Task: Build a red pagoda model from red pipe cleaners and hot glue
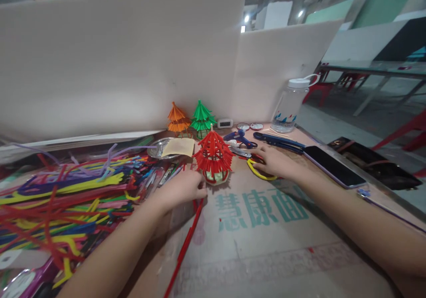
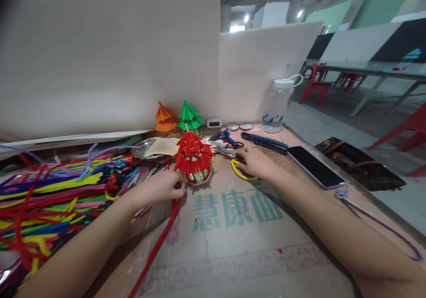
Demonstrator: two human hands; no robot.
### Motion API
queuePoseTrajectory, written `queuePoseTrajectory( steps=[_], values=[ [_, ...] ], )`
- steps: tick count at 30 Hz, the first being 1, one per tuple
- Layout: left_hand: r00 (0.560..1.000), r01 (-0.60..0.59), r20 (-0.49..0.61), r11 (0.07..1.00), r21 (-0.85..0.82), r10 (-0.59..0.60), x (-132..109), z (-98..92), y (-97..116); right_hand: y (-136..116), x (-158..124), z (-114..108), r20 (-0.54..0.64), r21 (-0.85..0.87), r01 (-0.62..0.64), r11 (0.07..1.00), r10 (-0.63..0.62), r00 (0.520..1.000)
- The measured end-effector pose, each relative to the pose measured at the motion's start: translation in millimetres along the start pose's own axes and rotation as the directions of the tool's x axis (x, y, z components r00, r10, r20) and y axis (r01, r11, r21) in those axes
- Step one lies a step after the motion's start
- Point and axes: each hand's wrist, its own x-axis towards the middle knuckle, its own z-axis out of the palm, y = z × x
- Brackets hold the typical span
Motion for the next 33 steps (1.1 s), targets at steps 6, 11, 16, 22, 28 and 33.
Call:
queuePoseTrajectory(
  steps=[6, 11, 16, 22, 28, 33],
  values=[
    [0.991, -0.043, -0.132, 0.965, -0.258, 0.009, -28, -33.8, 16, -11, -10, -46, -0.053, 0.158, -0.13, 0.979, 0.14, 0.989],
    [0.916, -0.074, -0.395, 0.944, -0.32, -0.062, -45, -58.8, 28, -61, -31, -77, -0.155, 0.539, 0.077, 0.838, 0.008, 0.988],
    [0.76, -0.231, -0.636, 0.859, -0.456, -0.133, -34, -75.6, 50, -116, -30, -91, -0.172, 0.666, 0.264, 0.698, -0.201, 0.964],
    [0.58, -0.395, -0.805, 0.821, -0.412, -0.125, -8, -75.0, 68, -140, -10, -101, -0.216, 0.898, 0.253, 0.361, -0.141, 0.966],
    [0.654, -0.413, -0.747, 0.772, -0.483, -0.118, 2, -65.2, 55, -132, -4, -93, -0.142, 0.927, 0.173, 0.333, -0.116, 0.983],
    [0.72, -0.4, -0.685, 0.738, -0.543, -0.113, 1, -63.4, 42, -129, -4, -87, -0.155, 0.894, 0.184, 0.409, -0.103, 0.983]
  ],
)
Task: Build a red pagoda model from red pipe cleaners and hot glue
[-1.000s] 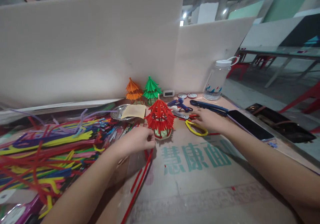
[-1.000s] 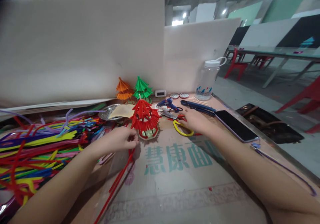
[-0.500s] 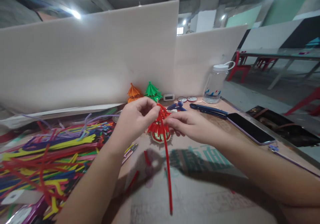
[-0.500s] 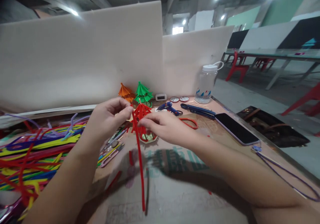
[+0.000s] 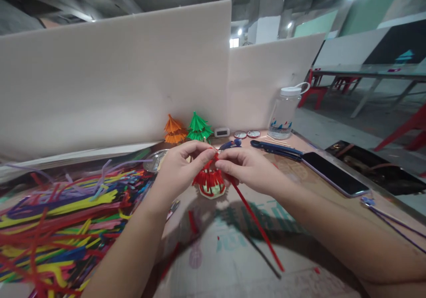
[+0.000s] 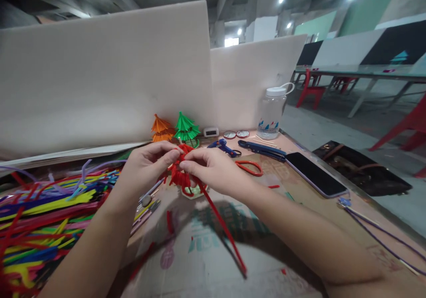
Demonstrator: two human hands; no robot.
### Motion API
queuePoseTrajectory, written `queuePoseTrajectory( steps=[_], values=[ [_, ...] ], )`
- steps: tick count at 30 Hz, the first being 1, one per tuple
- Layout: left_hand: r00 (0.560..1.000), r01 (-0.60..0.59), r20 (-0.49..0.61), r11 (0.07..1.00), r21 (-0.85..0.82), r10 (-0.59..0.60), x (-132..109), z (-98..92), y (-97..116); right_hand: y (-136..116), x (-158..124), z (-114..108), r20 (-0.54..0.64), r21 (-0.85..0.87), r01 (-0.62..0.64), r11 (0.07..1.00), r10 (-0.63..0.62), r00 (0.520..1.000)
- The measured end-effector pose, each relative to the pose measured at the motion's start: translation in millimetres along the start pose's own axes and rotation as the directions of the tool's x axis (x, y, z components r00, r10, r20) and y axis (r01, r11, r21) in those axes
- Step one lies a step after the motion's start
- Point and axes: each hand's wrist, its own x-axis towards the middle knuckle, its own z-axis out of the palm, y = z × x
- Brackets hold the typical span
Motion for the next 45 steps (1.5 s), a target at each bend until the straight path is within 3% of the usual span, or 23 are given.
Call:
queuePoseTrajectory(
  steps=[5, 13, 15, 19, 21, 28, 33, 41, 45],
  values=[
    [0.999, 0.014, -0.05, 0.999, 0.031, -0.012, 1, -1.6, -1, 3, -2, 0, -0.077, 0.008, 0.005, 1.0, -0.004, 0.997],
    [0.994, -0.022, -0.101, 0.99, 0.139, 0.036, 3, -7.3, -5, 6, -3, -6, -0.118, -0.252, 0.067, 0.965, -0.099, 0.988],
    [0.995, -0.06, -0.061, 0.96, 0.272, 0.08, 6, -11.7, -10, 7, -4, -9, -0.164, -0.344, 0.067, 0.937, -0.131, 0.978],
    [0.983, -0.133, 0.17, 0.891, 0.434, 0.063, 12, -15.6, -26, 10, -4, -15, -0.225, -0.55, 0.071, 0.832, -0.23, 0.947],
    [0.975, -0.125, 0.221, 0.893, 0.432, 0.03, 13, -13.2, -32, 12, -4, -17, -0.219, -0.574, 0.075, 0.816, -0.241, 0.946],
    [0.987, -0.023, 0.158, 0.923, 0.385, -0.041, 14, -1.7, -29, 16, -3, -17, -0.19, -0.576, 0.069, 0.814, -0.216, 0.958],
    [0.986, -0.037, 0.165, 0.921, 0.388, -0.029, 15, -1.1, -30, 19, -2, -14, -0.174, -0.586, 0.034, 0.809, -0.166, 0.971],
    [0.982, -0.05, 0.186, 0.953, 0.299, -0.007, 14, -7.6, -35, 25, -1, -7, -0.071, -0.59, 0.11, 0.8, -0.187, 0.98],
    [0.997, -0.061, 0.068, 0.973, 0.222, 0.047, 17, -3.5, -37, 26, -2, -5, -0.07, -0.626, 0.105, 0.773, -0.189, 0.979]
  ],
)
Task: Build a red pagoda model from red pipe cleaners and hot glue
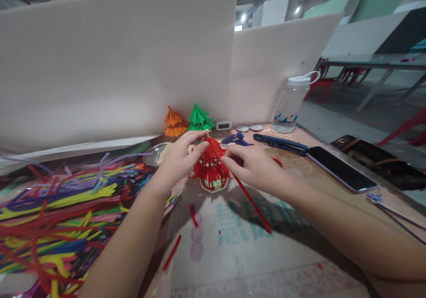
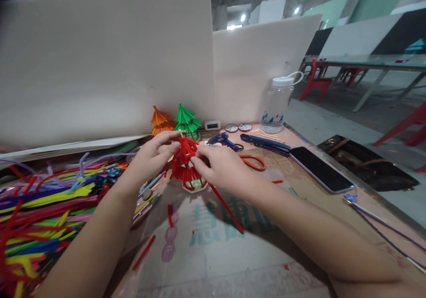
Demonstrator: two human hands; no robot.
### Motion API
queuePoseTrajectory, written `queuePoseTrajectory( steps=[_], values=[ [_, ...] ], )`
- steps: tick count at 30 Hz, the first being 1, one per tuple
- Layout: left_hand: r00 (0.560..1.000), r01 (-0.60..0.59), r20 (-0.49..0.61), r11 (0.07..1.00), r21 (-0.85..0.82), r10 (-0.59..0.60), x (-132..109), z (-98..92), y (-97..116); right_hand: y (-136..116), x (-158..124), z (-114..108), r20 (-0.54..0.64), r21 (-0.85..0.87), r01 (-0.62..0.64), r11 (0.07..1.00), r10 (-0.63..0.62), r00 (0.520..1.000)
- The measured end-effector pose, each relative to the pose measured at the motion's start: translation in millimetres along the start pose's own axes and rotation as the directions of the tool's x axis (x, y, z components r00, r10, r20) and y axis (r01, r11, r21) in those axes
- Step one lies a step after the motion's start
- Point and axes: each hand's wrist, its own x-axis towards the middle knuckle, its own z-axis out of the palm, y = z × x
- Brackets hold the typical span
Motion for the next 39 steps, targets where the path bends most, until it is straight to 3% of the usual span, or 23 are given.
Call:
queuePoseTrajectory(
  steps=[3, 7, 12, 17, 21, 24, 27, 31, 33, 36, 39],
  values=[
    [0.995, -0.002, -0.095, 0.999, -0.05, -0.003, 2, 5.3, 2, -3, -3, 3, 0.009, -0.069, 0.005, 0.998, -0.004, 1.0],
    [0.989, -0.027, -0.145, 0.999, -0.017, 0.024, 2, 7.2, 4, -7, -5, 10, 0.022, -0.198, 0.032, 0.98, -0.028, 0.999],
    [0.988, -0.019, -0.154, 1.0, 0.004, 0.019, 1, 5.2, 4, -2, -5, 20, -0.002, -0.33, 0.107, 0.938, -0.114, 0.993],
    [0.99, 0.011, -0.139, 1.0, 0.009, -0.009, 0, 4.6, 6, 0, -7, 26, -0.021, -0.353, 0.123, 0.927, -0.14, 0.99],
    [0.989, -0.002, -0.149, 1.0, 0.02, 0.005, 0, 3.1, 6, -3, -6, 10, -0.04, -0.335, 0.102, 0.937, -0.122, 0.992],
    [0.986, 0.006, -0.164, 1.0, 0.018, -0.003, 0, 1.6, 2, 2, 0, -11, -0.063, -0.391, -0.03, 0.92, 0.005, 0.998],
    [0.987, 0.002, -0.163, 1.0, 0.018, 0.001, 1, 0.9, -2, 17, 9, -25, 0.07, -0.482, -0.113, 0.869, 0.167, 0.983],
    [0.988, -0.005, -0.151, 1.0, 0.028, 0.009, 1, 0.5, -3, 49, 17, -25, 0.335, -0.47, -0.128, 0.873, 0.311, 0.889],
    [0.989, -0.008, -0.145, 0.999, 0.033, 0.013, 2, -0.1, -2, 70, 19, -23, 0.285, -0.467, -0.194, 0.863, 0.355, 0.89],
    [0.989, -0.013, -0.146, 0.999, 0.037, 0.018, 2, -1.9, -1, 105, 21, -18, 0.022, -0.44, -0.372, 0.817, 0.424, 0.905],
    [0.987, -0.007, -0.16, 1.0, 0.03, 0.012, 1, -5.6, 0, 135, 22, -7, -0.015, -0.362, -0.424, 0.83, 0.45, 0.893]
  ],
)
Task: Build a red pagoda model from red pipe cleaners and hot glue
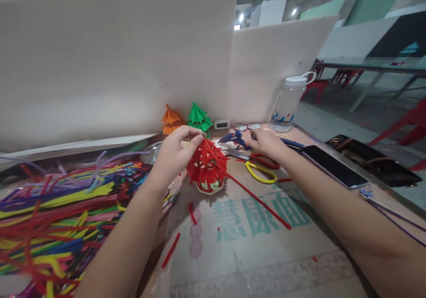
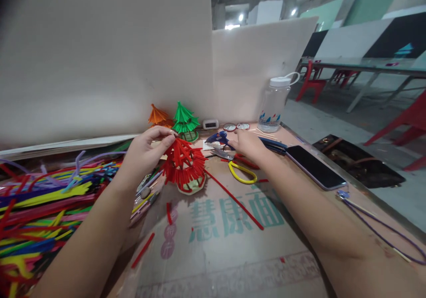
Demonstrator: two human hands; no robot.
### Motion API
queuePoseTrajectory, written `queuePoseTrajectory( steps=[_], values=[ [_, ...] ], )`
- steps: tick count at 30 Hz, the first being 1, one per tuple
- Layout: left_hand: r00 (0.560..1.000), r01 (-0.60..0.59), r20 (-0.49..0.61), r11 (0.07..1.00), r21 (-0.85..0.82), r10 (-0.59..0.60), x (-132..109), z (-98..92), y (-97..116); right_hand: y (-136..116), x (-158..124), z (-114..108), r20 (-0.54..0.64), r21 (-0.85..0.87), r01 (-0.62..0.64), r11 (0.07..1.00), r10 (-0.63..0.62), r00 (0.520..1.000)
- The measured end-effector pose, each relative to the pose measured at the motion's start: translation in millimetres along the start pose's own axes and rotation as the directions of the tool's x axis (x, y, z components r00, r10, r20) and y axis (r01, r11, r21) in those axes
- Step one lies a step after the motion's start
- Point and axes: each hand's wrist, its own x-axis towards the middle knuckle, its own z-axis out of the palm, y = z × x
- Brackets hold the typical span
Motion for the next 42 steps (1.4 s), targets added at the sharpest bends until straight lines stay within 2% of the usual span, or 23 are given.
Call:
queuePoseTrajectory(
  steps=[5, 9, 12, 15, 18, 22, 23, 25, 27, 32, 37, 39, 42],
  values=[
    [0.999, 0.032, 0.005, 0.999, 0.003, -0.032, -2, -7.9, 2, 6, 16, 29, 0.079, 0.157, 0.069, 0.985, -0.082, 0.994],
    [0.997, 0.048, 0.063, 0.998, 0.033, -0.05, -3, -10.5, 3, -2, 26, 43, 0.035, 0.232, 0.07, 0.97, -0.08, 0.996],
    [0.995, 0.068, 0.069, 0.997, 0.045, -0.071, -2, -11.0, 1, -7, 30, 44, 0.007, 0.259, 0.037, 0.965, -0.04, 0.999],
    [0.995, 0.068, 0.07, 0.997, 0.045, -0.071, -1, -12.1, 0, -10, 28, 36, -0.015, 0.288, -0.016, 0.958, 0.022, 1.0],
    [0.997, 0.05, 0.065, 0.998, 0.024, -0.051, -1, -13.4, 0, -16, 19, 19, -0.033, 0.341, -0.051, 0.939, 0.066, 0.997],
    [0.998, 0.05, 0.04, 0.999, 0.002, -0.05, 0, -14.2, 1, -31, -8, -6, -0.032, 0.476, -0.017, 0.879, 0.037, 0.999],
    [0.998, 0.054, 0.034, 0.999, -0.004, -0.054, 0, -14.4, 1, -36, -16, -10, -0.045, 0.547, 0.021, 0.837, 0.005, 0.999],
    [0.997, 0.065, 0.03, 0.998, -0.021, -0.065, 0, -14.7, 1, -45, -32, -15, -0.094, 0.718, 0.129, 0.684, -0.087, 0.992],
    [0.996, 0.079, 0.042, 0.996, -0.039, -0.077, 1, -14.9, 0, -51, -46, -17, -0.16, 0.784, 0.23, 0.576, -0.171, 0.972],
    [0.996, 0.075, 0.056, 0.997, -0.033, -0.073, 1, -14.1, -2, -58, -53, -30, -0.279, 0.707, 0.406, 0.579, -0.298, 0.913],
    [0.992, 0.102, 0.085, 0.994, -0.039, -0.098, -1, -16.3, 1, -67, -47, -54, -0.4, 0.713, 0.505, 0.487, -0.309, 0.863],
    [0.991, 0.097, 0.092, 0.995, -0.02, -0.095, -1, -18.7, 2, -71, -53, -55, -0.37, 0.717, 0.487, 0.498, -0.32, 0.872],
    [0.995, 0.062, 0.076, 0.996, 0.066, -0.067, 0, -21.4, 3, -76, -65, -46, -0.269, 0.696, 0.415, 0.586, -0.323, 0.908]
  ],
)
